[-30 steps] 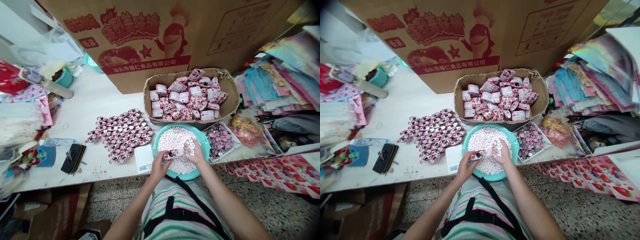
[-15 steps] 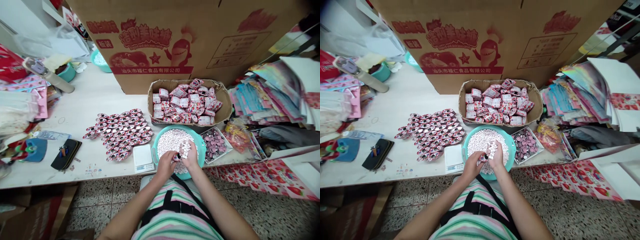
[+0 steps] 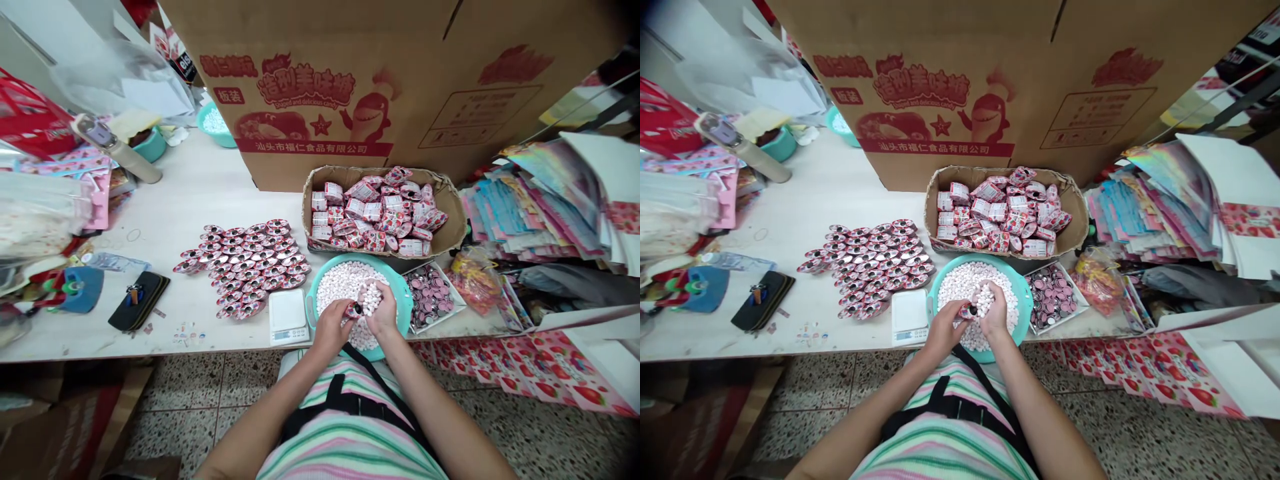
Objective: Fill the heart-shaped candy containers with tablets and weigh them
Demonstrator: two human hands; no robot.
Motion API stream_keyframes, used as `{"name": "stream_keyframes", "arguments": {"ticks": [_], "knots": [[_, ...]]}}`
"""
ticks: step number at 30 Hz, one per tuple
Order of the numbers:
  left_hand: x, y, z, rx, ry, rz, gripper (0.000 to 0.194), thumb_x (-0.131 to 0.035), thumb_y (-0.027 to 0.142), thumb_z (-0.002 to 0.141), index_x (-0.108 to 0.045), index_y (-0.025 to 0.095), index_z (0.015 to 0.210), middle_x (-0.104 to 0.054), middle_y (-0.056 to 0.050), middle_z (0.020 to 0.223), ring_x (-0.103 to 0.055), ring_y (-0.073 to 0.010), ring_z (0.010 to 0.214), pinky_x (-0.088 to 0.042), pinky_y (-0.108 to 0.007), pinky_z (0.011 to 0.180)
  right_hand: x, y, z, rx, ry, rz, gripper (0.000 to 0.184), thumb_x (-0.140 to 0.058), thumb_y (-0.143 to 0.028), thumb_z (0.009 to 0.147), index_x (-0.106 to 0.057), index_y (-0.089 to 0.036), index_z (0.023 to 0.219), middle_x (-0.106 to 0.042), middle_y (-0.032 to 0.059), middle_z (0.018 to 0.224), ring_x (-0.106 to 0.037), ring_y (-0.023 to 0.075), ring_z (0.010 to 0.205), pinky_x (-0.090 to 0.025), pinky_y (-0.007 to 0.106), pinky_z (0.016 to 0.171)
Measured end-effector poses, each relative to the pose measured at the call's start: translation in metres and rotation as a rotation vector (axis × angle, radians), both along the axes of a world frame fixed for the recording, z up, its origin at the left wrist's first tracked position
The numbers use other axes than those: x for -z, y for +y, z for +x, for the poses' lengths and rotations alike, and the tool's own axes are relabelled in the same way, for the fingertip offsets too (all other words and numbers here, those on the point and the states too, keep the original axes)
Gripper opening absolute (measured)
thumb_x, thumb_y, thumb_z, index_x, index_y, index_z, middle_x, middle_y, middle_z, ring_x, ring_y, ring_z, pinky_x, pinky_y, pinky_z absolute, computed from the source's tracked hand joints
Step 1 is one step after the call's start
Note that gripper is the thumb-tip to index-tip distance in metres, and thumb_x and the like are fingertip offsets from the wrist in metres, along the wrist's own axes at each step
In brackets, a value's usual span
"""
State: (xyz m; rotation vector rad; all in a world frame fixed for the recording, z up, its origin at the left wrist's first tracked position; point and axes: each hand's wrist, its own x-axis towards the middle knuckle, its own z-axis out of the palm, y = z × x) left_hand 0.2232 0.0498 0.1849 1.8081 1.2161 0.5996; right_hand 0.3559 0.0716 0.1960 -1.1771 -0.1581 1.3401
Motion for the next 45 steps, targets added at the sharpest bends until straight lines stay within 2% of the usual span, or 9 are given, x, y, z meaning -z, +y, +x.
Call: {"name": "stream_keyframes", "arguments": {"ticks": [3,6,10,15,22,28,36,45], "knots": [[-0.001,0.000,0.001,0.002,0.014,0.000,0.039,-0.058,0.019,0.078,-0.053,0.022,0.116,-0.060,-0.008,0.112,-0.055,-0.0212,0.104,-0.045,-0.037,0.090,-0.002,0.000,-0.002,0.068,0.050,0.011,0.016,-0.053,-0.038,0.067,-0.050,-0.022,0.067,-0.047,-0.0044,0.054,-0.042,0.0104,0.048,-0.037,0.024,0.048],[-0.004,0.000,0.001,0.005,0.017,-0.007,0.039,-0.058,0.018,0.078,-0.053,0.022,0.116,-0.060,-0.007,0.111,-0.055,-0.0209,0.103,-0.045,-0.036,0.090,-0.005,0.001,-0.004,0.092,0.004,0.032,0.019,-0.052,-0.038,0.069,-0.046,-0.022,0.063,-0.046,-0.0041,0.056,-0.043,0.0104,0.051,-0.039,0.024,0.052],[-0.005,0.000,0.003,-0.013,0.000,-0.014,0.038,-0.059,0.018,0.078,-0.053,0.021,0.116,-0.060,-0.007,0.108,-0.056,-0.0199,0.100,-0.046,-0.034,0.087,-0.009,0.000,-0.004,0.048,0.004,0.071,0.023,-0.051,-0.038,0.071,-0.041,-0.021,0.058,-0.043,-0.0037,0.056,-0.043,0.0103,0.052,-0.038,0.024,0.053],[-0.003,0.000,0.004,-0.023,-0.018,-0.003,0.039,-0.061,0.018,0.077,-0.054,0.022,0.115,-0.061,-0.007,0.107,-0.056,-0.0201,0.099,-0.046,-0.035,0.087,-0.010,-0.002,-0.005,-0.001,-0.043,0.061,0.025,-0.051,-0.035,0.071,-0.035,-0.021,0.056,-0.047,-0.0023,0.063,-0.046,0.0098,0.056,-0.041,0.024,0.057],[0.002,-0.002,0.005,-0.048,-0.051,-0.032,0.040,-0.061,0.020,0.077,-0.054,0.022,0.116,-0.060,-0.008,0.110,-0.056,-0.0206,0.103,-0.046,-0.036,0.091,-0.012,-0.003,-0.007,0.036,-0.015,0.066,0.025,-0.053,-0.036,0.073,-0.044,-0.020,0.056,-0.048,-0.0030,0.057,-0.048,0.0105,0.055,-0.042,0.026,0.061],[-0.001,-0.003,0.006,-0.053,-0.058,-0.043,0.040,-0.062,0.017,0.075,-0.055,0.021,0.114,-0.061,-0.008,0.109,-0.057,-0.0205,0.101,-0.046,-0.035,0.090,-0.012,-0.004,-0.009,0.082,-0.033,0.064,0.027,-0.054,-0.038,0.074,-0.051,-0.019,0.054,-0.053,-0.0017,0.055,-0.053,0.0122,0.057,-0.043,0.028,0.063],[-0.001,-0.006,0.004,-0.056,-0.071,-0.016,0.039,-0.062,0.018,0.076,-0.054,0.020,0.114,-0.060,-0.008,0.110,-0.056,-0.0207,0.102,-0.046,-0.035,0.089,-0.014,-0.008,-0.011,0.058,-0.073,0.009,0.032,-0.053,-0.039,0.075,-0.052,-0.019,0.051,-0.054,-0.0014,0.050,-0.055,0.0122,0.054,-0.044,0.027,0.061],[0.004,-0.010,0.008,-0.071,-0.100,-0.017,0.041,-0.063,0.020,0.076,-0.054,0.021,0.116,-0.060,-0.007,0.109,-0.056,-0.0207,0.101,-0.046,-0.035,0.088,-0.016,-0.011,-0.010,0.015,-0.138,0.063,0.034,-0.056,-0.046,0.074,-0.056,-0.017,0.054,-0.057,-0.0008,0.054,-0.056,0.0116,0.055,-0.044,0.026,0.060]]}}
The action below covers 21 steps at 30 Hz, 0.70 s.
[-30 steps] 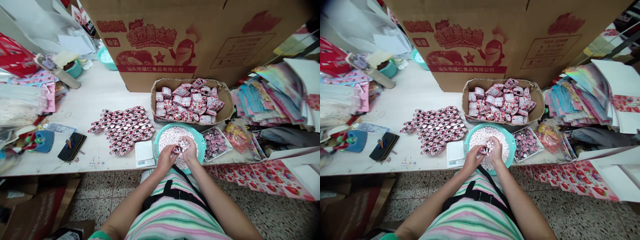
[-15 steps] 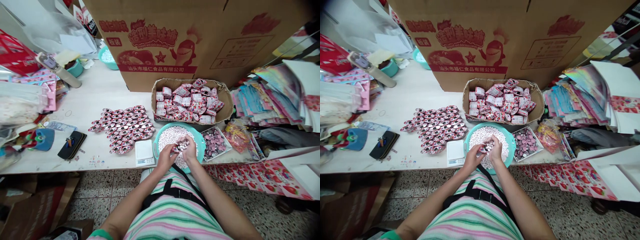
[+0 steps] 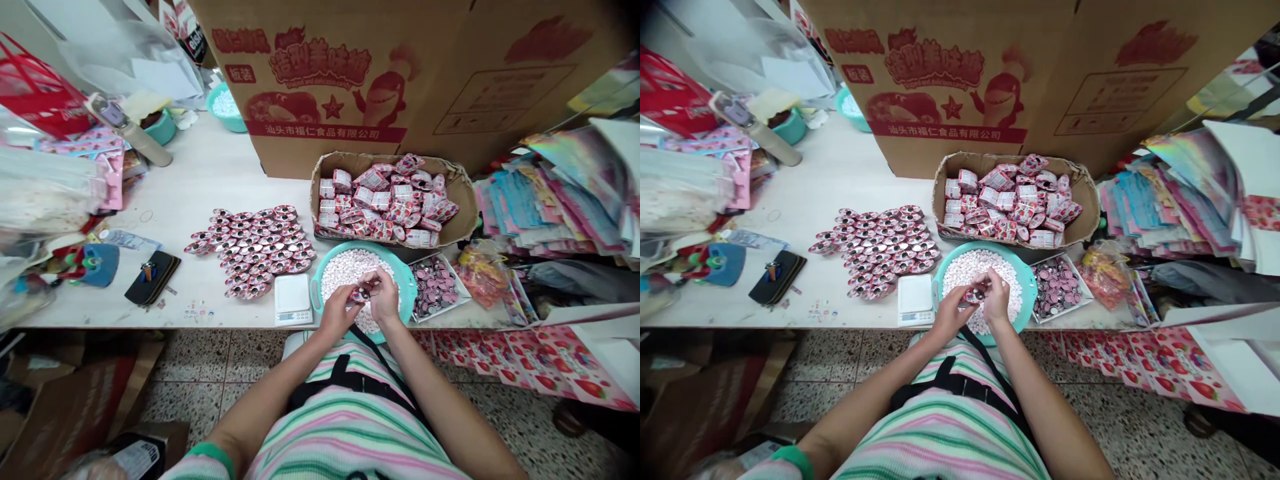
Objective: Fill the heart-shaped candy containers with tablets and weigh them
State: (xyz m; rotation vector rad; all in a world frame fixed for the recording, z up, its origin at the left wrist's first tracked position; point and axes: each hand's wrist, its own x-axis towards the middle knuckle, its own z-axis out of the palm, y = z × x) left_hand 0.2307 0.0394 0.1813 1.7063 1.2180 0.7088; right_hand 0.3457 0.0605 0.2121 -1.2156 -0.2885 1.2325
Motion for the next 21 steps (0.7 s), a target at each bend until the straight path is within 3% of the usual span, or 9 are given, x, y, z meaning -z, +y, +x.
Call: {"name": "stream_keyframes", "arguments": {"ticks": [8,13,17,21], "knots": [[-0.002,0.000,0.003,0.003,-0.045,-0.029,0.041,-0.063,0.022,0.077,-0.053,0.022,0.117,-0.061,-0.006,0.106,-0.056,-0.0195,0.097,-0.046,-0.032,0.084,0.002,-0.008,-0.001,-0.087,-0.292,-0.009,0.052,-0.041,-0.058,0.082,-0.060,-0.017,0.058,-0.060,0.0024,0.057,-0.056,0.0129,0.055,-0.043,0.026,0.056],[-0.002,0.001,0.004,-0.011,-0.049,-0.021,0.038,-0.062,0.019,0.076,-0.054,0.019,0.113,-0.061,-0.007,0.104,-0.056,-0.0195,0.095,-0.047,-0.032,0.082,0.004,-0.011,0.001,-0.187,-0.507,-0.013,0.059,-0.030,-0.061,0.086,-0.064,-0.016,0.065,-0.064,0.0049,0.067,-0.059,0.0155,0.066,-0.045,0.029,0.066],[-0.001,0.001,0.005,-0.015,-0.046,-0.016,0.037,-0.063,0.020,0.076,-0.054,0.020,0.112,-0.060,-0.006,0.105,-0.056,-0.0196,0.097,-0.046,-0.032,0.084,0.010,-0.014,0.002,-0.213,-0.552,0.015,0.058,-0.027,-0.057,0.089,-0.065,-0.016,0.073,-0.065,0.0053,0.073,-0.060,0.0164,0.072,-0.046,0.031,0.071],[-0.001,0.001,0.005,-0.042,-0.036,-0.036,0.032,-0.062,0.021,0.076,-0.057,0.019,0.107,-0.061,-0.006,0.102,-0.057,-0.0191,0.094,-0.047,-0.031,0.082,0.010,-0.016,0.005,-0.298,-0.615,0.158,0.046,-0.031,-0.048,0.091,-0.066,-0.018,0.086,-0.066,0.0052,0.086,-0.060,0.0172,0.083,-0.046,0.033,0.077]]}}
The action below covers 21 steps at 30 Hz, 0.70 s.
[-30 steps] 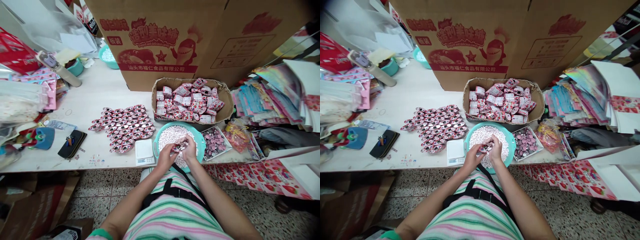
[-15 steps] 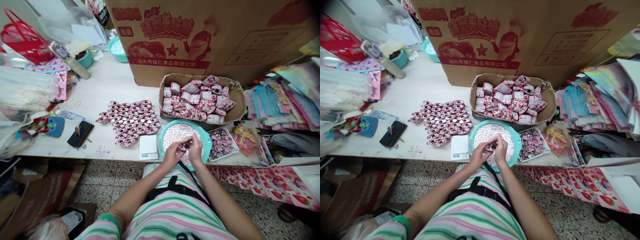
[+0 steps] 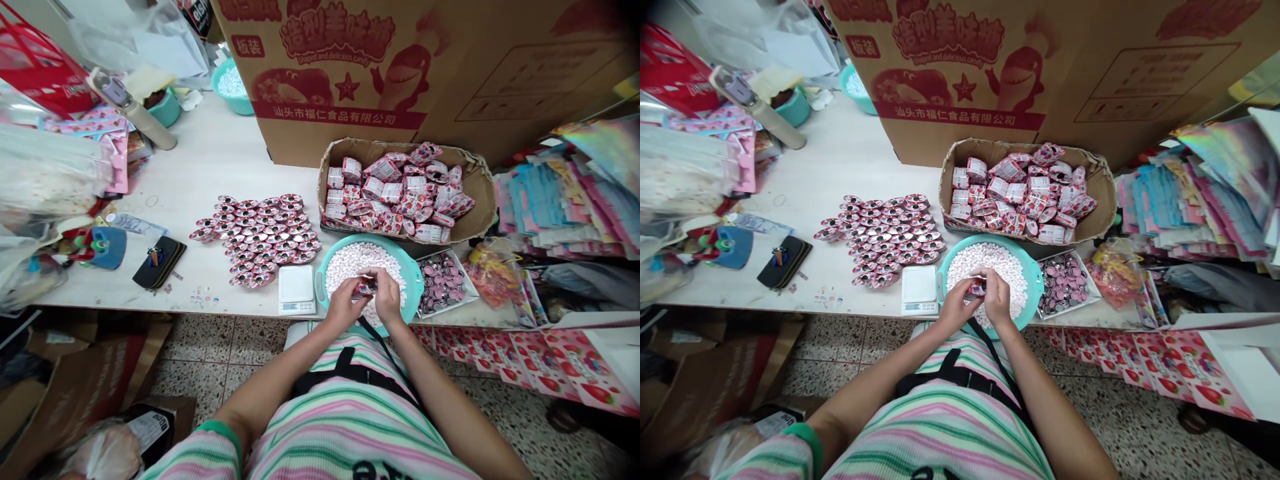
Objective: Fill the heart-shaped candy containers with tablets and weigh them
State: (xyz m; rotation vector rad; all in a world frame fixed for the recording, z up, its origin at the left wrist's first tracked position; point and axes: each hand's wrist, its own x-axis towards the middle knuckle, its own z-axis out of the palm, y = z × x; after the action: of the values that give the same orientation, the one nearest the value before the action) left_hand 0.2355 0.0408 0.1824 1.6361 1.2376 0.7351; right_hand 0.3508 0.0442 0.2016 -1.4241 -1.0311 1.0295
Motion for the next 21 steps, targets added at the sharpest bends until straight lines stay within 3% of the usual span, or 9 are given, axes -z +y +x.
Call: {"name": "stream_keyframes", "arguments": {"ticks": [3,5,9,12,14,18,21], "knots": [[0.001,0.000,-0.001,-0.016,-0.016,0.009,0.033,-0.062,0.019,0.076,-0.056,0.019,0.108,-0.061,-0.006,0.103,-0.056,-0.0191,0.096,-0.046,-0.032,0.084,-0.003,-0.001,0.000,-0.099,-0.035,0.088,0.038,-0.036,-0.043,0.091,-0.066,-0.020,0.093,-0.065,0.0057,0.095,-0.058,0.0186,0.094,-0.044,0.035,0.087],[0.003,0.001,-0.001,-0.019,-0.045,0.005,0.035,-0.062,0.020,0.076,-0.055,0.019,0.111,-0.061,-0.006,0.106,-0.056,-0.0189,0.098,-0.046,-0.031,0.085,-0.004,0.000,-0.002,-0.081,0.012,0.106,0.035,-0.039,-0.042,0.090,-0.066,-0.021,0.092,-0.064,0.0062,0.099,-0.056,0.0191,0.099,-0.042,0.037,0.092],[0.005,0.001,-0.002,-0.047,-0.081,-0.011,0.039,-0.064,0.022,0.076,-0.054,0.021,0.113,-0.060,-0.006,0.108,-0.057,-0.0186,0.097,-0.047,-0.031,0.083,-0.006,0.006,-0.007,0.036,0.391,0.054,0.030,-0.044,-0.043,0.087,-0.065,-0.021,0.091,-0.063,0.0056,0.103,-0.057,0.0184,0.101,-0.043,0.038,0.095],[0.006,0.001,-0.003,-0.058,-0.104,-0.004,0.039,-0.066,0.023,0.076,-0.055,0.022,0.113,-0.061,-0.006,0.108,-0.057,-0.0188,0.098,-0.046,-0.032,0.085,-0.010,0.013,-0.001,0.113,0.727,-0.027,0.026,-0.046,-0.041,0.085,-0.064,-0.022,0.088,-0.065,0.0037,0.096,-0.060,0.0163,0.095,-0.044,0.039,0.093],[0.006,0.001,-0.005,-0.053,-0.135,-0.008,0.038,-0.066,0.026,0.076,-0.056,0.022,0.112,-0.061,-0.006,0.109,-0.057,-0.0192,0.100,-0.045,-0.033,0.088,-0.012,0.017,0.010,0.204,0.845,-0.041,0.022,-0.048,-0.038,0.084,-0.063,-0.021,0.084,-0.065,0.0018,0.090,-0.061,0.0136,0.088,-0.046,0.036,0.090],[0.007,-0.001,-0.014,-0.056,-0.185,-0.005,0.040,-0.070,0.031,0.073,-0.058,0.023,0.110,-0.061,-0.007,0.115,-0.052,-0.0223,0.113,-0.038,-0.039,0.100,0.001,0.021,0.041,0.384,0.815,-0.002,0.015,-0.053,-0.034,0.079,-0.060,-0.020,0.078,-0.063,-0.0011,0.079,-0.060,0.0102,0.075,-0.049,0.030,0.080],[0.012,-0.003,-0.019,-0.082,-0.226,-0.046,0.040,-0.071,0.030,0.072,-0.058,0.022,0.109,-0.062,-0.007,0.113,-0.053,-0.0223,0.112,-0.039,-0.038,0.099,0.032,0.015,0.061,0.422,0.585,-0.142,0.020,-0.055,-0.039,0.074,-0.059,-0.020,0.078,-0.061,-0.0011,0.072,-0.058,0.0111,0.067,-0.048,0.030,0.073]]}}
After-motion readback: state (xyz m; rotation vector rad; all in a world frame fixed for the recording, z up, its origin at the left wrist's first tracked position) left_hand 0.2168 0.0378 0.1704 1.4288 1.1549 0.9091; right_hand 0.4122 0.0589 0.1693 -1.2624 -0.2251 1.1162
